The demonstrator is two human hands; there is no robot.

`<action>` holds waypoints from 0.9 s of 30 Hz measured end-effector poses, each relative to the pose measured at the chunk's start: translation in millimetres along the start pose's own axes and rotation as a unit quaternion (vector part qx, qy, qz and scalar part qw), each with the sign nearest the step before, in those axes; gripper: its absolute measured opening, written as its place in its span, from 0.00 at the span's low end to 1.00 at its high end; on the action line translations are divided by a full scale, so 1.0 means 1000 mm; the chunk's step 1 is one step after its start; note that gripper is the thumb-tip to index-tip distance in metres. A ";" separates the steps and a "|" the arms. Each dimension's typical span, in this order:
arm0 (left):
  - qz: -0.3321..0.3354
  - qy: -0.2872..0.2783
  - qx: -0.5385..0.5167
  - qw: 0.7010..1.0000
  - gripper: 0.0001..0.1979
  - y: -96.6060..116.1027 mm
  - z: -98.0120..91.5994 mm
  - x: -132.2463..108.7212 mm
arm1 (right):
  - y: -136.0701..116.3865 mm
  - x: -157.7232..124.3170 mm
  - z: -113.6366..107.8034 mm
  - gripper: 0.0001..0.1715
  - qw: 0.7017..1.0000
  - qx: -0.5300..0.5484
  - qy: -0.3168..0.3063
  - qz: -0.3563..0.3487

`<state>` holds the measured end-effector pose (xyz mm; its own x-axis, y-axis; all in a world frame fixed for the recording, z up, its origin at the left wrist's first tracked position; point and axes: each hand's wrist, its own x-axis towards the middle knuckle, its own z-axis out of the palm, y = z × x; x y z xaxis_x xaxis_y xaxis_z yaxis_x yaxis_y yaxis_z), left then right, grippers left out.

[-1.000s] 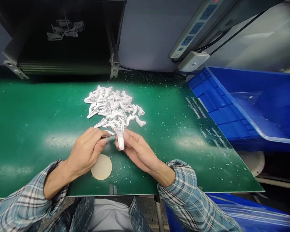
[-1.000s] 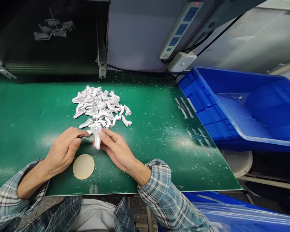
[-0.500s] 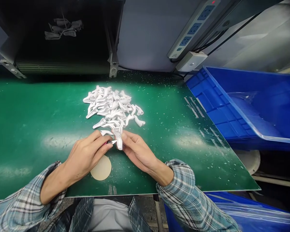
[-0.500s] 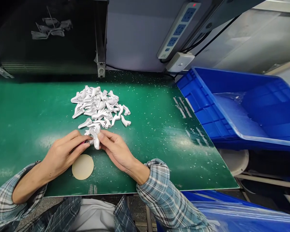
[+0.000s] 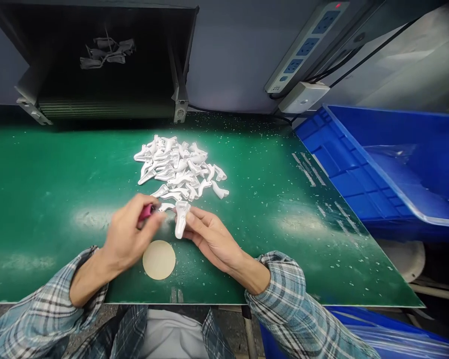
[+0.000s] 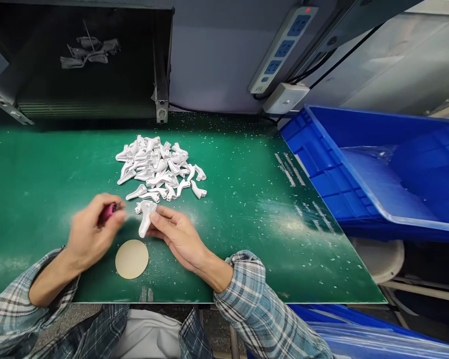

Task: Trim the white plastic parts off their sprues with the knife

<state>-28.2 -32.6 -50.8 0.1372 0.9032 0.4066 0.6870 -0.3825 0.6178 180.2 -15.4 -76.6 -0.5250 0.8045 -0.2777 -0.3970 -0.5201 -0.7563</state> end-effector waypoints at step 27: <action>0.089 -0.112 0.143 0.979 0.25 0.005 0.007 -0.004 | -0.010 -0.002 -0.002 0.21 0.993 0.086 -0.030 0.078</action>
<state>-20.4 -36.4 -54.3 0.4044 0.8592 0.3133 0.8054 -0.4969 0.3231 186.8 -11.2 -70.4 -0.6327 0.6937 -0.3441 -0.4270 -0.6832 -0.5924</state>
